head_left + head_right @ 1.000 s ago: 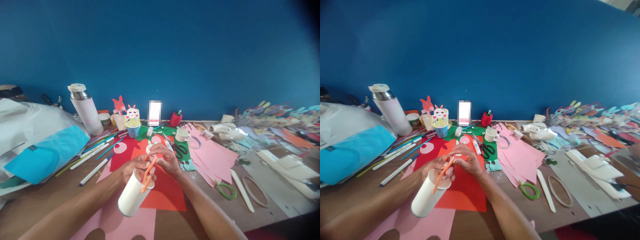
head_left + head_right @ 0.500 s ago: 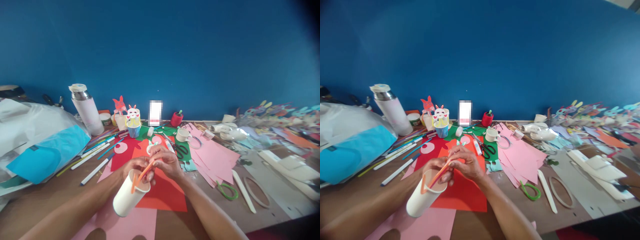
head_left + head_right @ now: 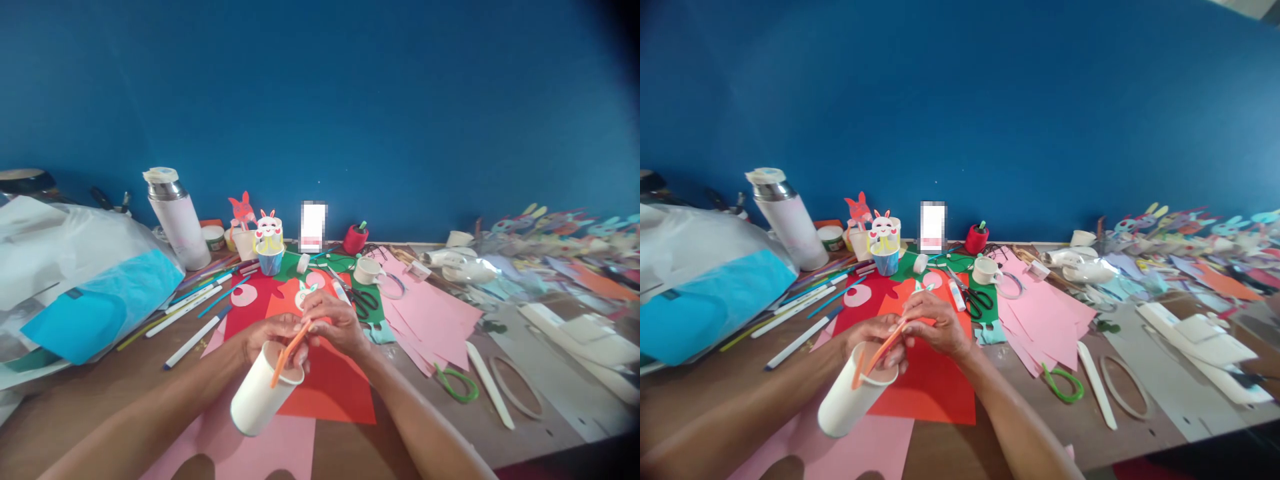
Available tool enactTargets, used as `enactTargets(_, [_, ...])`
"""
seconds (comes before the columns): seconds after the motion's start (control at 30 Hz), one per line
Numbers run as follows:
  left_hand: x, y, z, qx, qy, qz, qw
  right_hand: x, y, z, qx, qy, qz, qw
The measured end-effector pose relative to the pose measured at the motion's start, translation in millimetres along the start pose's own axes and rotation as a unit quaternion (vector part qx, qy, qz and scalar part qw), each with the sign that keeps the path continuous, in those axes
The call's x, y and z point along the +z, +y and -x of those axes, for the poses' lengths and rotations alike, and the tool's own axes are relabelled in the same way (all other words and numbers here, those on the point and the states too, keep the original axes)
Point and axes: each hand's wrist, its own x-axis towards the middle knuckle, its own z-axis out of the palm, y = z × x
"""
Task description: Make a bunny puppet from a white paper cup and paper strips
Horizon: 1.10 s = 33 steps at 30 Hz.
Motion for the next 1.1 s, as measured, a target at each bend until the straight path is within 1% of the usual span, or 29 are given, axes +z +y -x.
enactTargets(0.1, [0.9,-1.5,-1.2,0.026,-0.004,0.022,0.999,0.1,0.9,-0.5,-0.024,0.002,-0.01,1.0])
enactTargets(0.2, [0.3,-2.0,-2.2,0.021,0.011,0.024,0.999,-1.8,5.1,0.1,-0.018,0.0,-0.021,1.0])
enactTargets(0.27, [-0.5,-0.7,-2.8,0.023,0.038,0.022,0.999,-4.1,9.2,0.9,0.008,-0.007,-0.022,1.0])
enactTargets(0.37, [-0.5,4.0,-4.5,0.034,0.096,-0.015,0.995,-8.1,15.8,2.4,0.078,-0.018,-0.024,0.997])
enactTargets(0.43, [1.4,7.8,-6.2,0.048,0.139,-0.062,0.987,-10.2,19.9,3.9,0.124,-0.024,-0.046,0.991])
enactTargets(0.5, [5.1,11.6,-7.5,0.073,0.177,-0.102,0.976,-11.0,23.7,5.6,0.158,-0.032,-0.091,0.983])
enactTargets(0.6, [11.8,17.9,-7.3,0.098,0.208,-0.137,0.964,-9.8,29.0,8.2,0.182,-0.023,-0.148,0.972])
enactTargets(0.7, [17.0,25.2,-5.2,0.131,0.239,-0.159,0.949,-7.7,33.7,9.0,0.184,0.017,-0.171,0.968])
enactTargets(0.8, [20.2,30.9,-4.3,0.158,0.29,-0.215,0.919,-6.4,35.2,7.6,0.186,0.05,-0.173,0.966])
enactTargets(0.9, [21.5,31.6,-5.8,0.166,0.334,-0.341,0.863,-5.5,32.0,5.1,0.202,0.074,-0.151,0.965])
enactTargets(0.97, [20.9,29.7,-7.2,0.165,0.343,-0.42,0.823,-4.5,29.0,3.8,0.22,0.085,-0.126,0.964])
enactTargets(1.0, [20.2,28.4,-7.9,0.168,0.343,-0.447,0.809,-3.8,27.8,3.3,0.23,0.086,-0.113,0.963])
enactTargets(1.03, [19.4,27.1,-8.5,0.173,0.341,-0.465,0.799,-3.2,26.9,3.1,0.24,0.085,-0.103,0.961])
enactTargets(1.1, [17.8,25.1,-9.1,0.181,0.335,-0.481,0.79,-1.9,26.1,3.0,0.251,0.084,-0.089,0.96])
